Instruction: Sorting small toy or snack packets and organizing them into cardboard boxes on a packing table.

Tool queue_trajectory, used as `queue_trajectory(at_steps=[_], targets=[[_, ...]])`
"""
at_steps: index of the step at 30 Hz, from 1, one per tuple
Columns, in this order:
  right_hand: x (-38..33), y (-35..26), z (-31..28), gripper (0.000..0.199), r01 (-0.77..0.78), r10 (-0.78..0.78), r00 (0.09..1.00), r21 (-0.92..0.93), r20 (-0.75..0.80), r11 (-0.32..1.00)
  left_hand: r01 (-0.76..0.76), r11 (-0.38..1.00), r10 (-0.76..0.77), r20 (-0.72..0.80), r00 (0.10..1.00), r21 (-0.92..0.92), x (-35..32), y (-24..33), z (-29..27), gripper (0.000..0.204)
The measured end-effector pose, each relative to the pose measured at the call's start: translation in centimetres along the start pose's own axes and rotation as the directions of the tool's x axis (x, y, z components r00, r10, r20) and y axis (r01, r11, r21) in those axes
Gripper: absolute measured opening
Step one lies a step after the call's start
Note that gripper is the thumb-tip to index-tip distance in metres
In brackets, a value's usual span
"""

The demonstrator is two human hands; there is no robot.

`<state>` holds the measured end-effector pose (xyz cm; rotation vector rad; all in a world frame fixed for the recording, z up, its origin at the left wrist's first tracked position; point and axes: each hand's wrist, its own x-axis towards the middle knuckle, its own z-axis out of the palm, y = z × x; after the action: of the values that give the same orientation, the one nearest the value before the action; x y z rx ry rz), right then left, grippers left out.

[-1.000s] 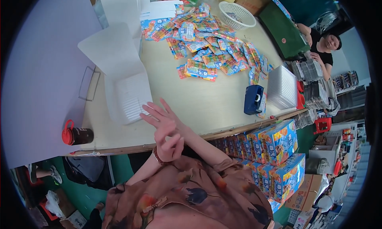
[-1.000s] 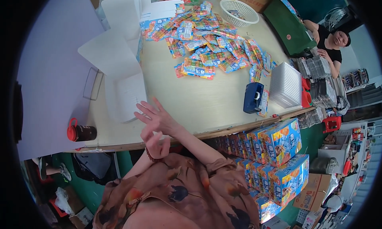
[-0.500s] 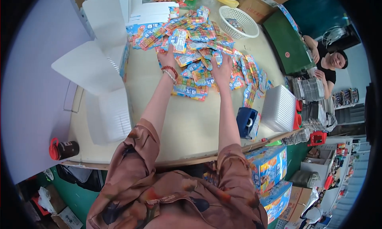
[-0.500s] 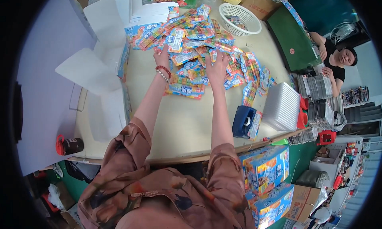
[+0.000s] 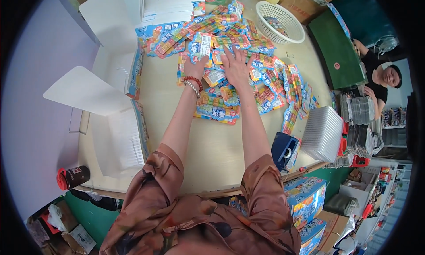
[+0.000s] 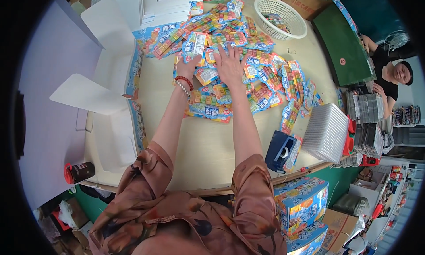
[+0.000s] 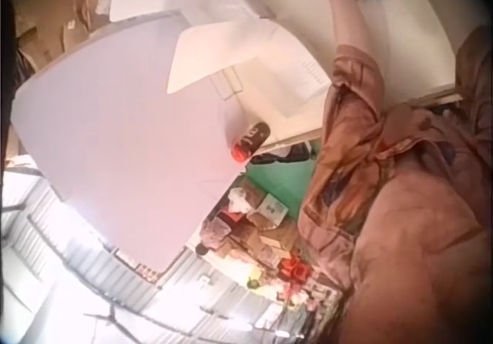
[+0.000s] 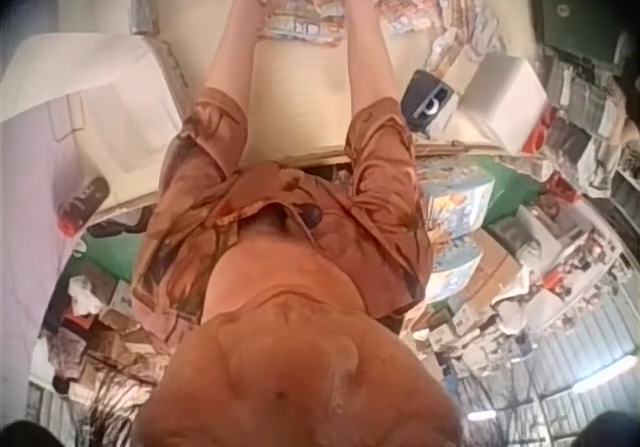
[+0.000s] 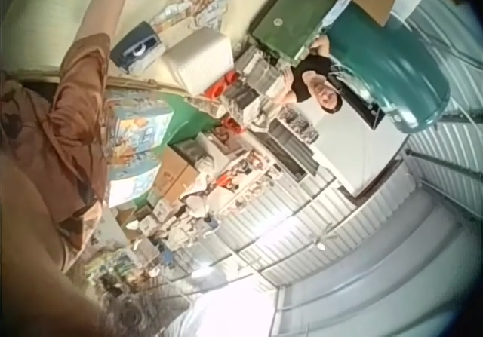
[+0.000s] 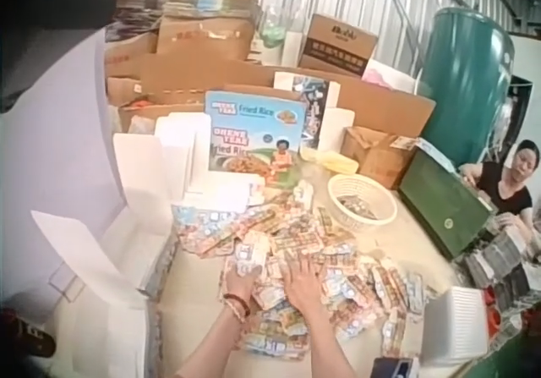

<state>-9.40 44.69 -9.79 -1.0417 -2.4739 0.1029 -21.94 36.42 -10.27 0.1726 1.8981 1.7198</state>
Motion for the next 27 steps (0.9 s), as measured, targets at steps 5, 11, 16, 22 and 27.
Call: queue_trajectory(at_steps=[5,11,16,22,27], targets=[[-1.3,1.2,-0.5,0.05,-0.045,0.044,0.998,0.009,0.042,0.999,0.083,0.945,-0.013,0.218,0.976,-0.317,-2.5,-0.1,0.6,0.101],[-1.4,0.8,-1.3,0.052,-0.06,0.053,0.995,0.081,0.079,0.995,0.107,0.871,-0.03,0.165,0.986,-0.48,-3.2,0.3,1.1,0.053],[-3.0,-0.2,-3.0,0.056,-0.061,0.045,0.997,0.258,0.068,0.964,0.174,0.815,-0.102,0.16,0.982,-0.553,-5.2,-0.1,-0.3,0.061],[-9.4,-4.3,-6.8,0.044,-0.187,0.394,0.919,0.874,-0.006,0.449,0.133,0.781,-0.012,0.198,0.98,-0.61,-9.7,0.1,-4.3,0.051],[-17.0,-8.5,-6.1,0.04,-0.185,0.714,0.696,0.941,-0.077,0.283,0.034,0.793,0.062,0.137,0.989,-0.608,-13.3,-1.9,-8.4,0.048]])
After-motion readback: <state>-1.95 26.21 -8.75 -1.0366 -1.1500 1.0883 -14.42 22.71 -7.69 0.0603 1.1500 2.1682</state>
